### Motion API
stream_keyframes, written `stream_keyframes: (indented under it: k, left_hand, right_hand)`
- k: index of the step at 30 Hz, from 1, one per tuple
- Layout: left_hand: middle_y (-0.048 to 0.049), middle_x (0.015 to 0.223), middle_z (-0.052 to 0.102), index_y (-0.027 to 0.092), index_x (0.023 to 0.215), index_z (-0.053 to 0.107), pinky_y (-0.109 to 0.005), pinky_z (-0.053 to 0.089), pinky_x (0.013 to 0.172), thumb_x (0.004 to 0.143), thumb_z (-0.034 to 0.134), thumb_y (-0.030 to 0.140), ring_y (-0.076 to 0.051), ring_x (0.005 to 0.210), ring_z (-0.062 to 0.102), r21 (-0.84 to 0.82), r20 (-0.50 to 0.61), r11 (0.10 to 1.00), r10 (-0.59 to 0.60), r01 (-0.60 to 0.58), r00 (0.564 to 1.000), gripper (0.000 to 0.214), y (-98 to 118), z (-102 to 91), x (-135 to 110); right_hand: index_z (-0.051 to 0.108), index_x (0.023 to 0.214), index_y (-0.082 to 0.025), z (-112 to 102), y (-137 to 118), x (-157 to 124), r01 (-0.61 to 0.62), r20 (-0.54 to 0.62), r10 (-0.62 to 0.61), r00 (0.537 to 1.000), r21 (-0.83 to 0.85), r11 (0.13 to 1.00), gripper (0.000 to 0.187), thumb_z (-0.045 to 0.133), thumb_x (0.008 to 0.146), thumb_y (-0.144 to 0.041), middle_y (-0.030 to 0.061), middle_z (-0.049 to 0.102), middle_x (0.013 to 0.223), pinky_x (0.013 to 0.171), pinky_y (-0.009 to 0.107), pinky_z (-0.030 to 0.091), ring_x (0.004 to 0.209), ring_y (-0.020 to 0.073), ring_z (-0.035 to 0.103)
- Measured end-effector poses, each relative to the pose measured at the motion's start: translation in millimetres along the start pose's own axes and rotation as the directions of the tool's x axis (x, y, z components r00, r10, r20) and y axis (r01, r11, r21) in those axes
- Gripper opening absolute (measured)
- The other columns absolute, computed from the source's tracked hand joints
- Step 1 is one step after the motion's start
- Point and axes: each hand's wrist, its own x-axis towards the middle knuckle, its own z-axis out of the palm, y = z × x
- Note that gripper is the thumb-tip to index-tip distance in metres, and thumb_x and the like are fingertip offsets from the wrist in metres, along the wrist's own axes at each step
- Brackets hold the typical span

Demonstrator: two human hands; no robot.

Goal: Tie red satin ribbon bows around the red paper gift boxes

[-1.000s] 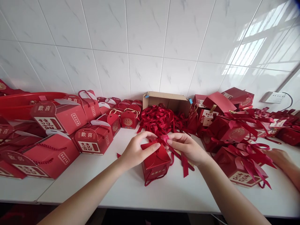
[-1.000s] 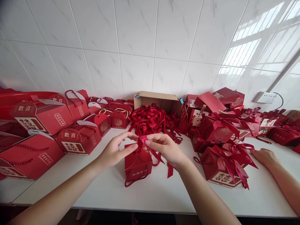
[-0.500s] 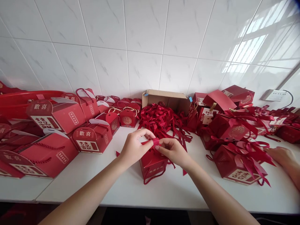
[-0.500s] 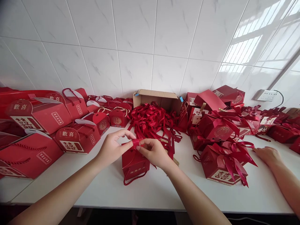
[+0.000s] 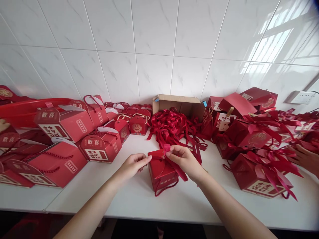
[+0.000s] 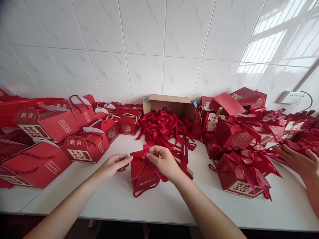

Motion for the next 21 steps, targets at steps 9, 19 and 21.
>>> stream_keyframes:
  k: [9,19,21]
  left_hand:
    - [-0.0005,0.068,0.063,0.018,0.066,0.067,-0.028,0.046,0.077,0.084,0.061,0.038,-0.016,0.073,0.059,-0.061,0.152,0.958,0.288,-0.282,0.946,0.028,71.8,10.6,-9.5]
    - [-0.004,0.096,0.069,0.021,0.093,0.067,-0.035,0.046,0.092,0.086,0.055,0.052,-0.023,0.099,0.062,0.217,0.099,0.906,0.349,-0.363,0.932,0.034,55.7,6.8,18.6]
    - [-0.003,0.086,0.07,0.019,0.082,0.067,-0.034,0.048,0.087,0.079,0.066,0.043,-0.021,0.089,0.064,0.276,0.064,0.892,0.355,-0.358,0.933,0.025,44.2,5.6,13.0]
  right_hand:
    - [0.067,0.074,-0.019,16.9,-4.1,-2.0,0.154,-0.081,-0.227,0.97,-0.515,0.843,0.011,0.057,0.078,-0.022,0.0014,0.068,0.074,0.072,0.028,0.047,0.076,0.0178,0.061]
    - [0.062,0.066,-0.017,13.1,3.8,-3.5,0.223,-0.051,-0.28,0.959,-0.476,0.851,0.03,0.053,0.087,-0.036,0.0014,0.062,0.065,0.067,0.027,0.044,0.07,0.0168,0.057]
    - [0.061,0.066,-0.017,13.9,4.4,-3.0,0.222,-0.058,-0.277,0.959,-0.453,0.864,0.03,0.052,0.088,-0.036,0.0016,0.063,0.067,0.066,0.027,0.044,0.069,0.0165,0.057]
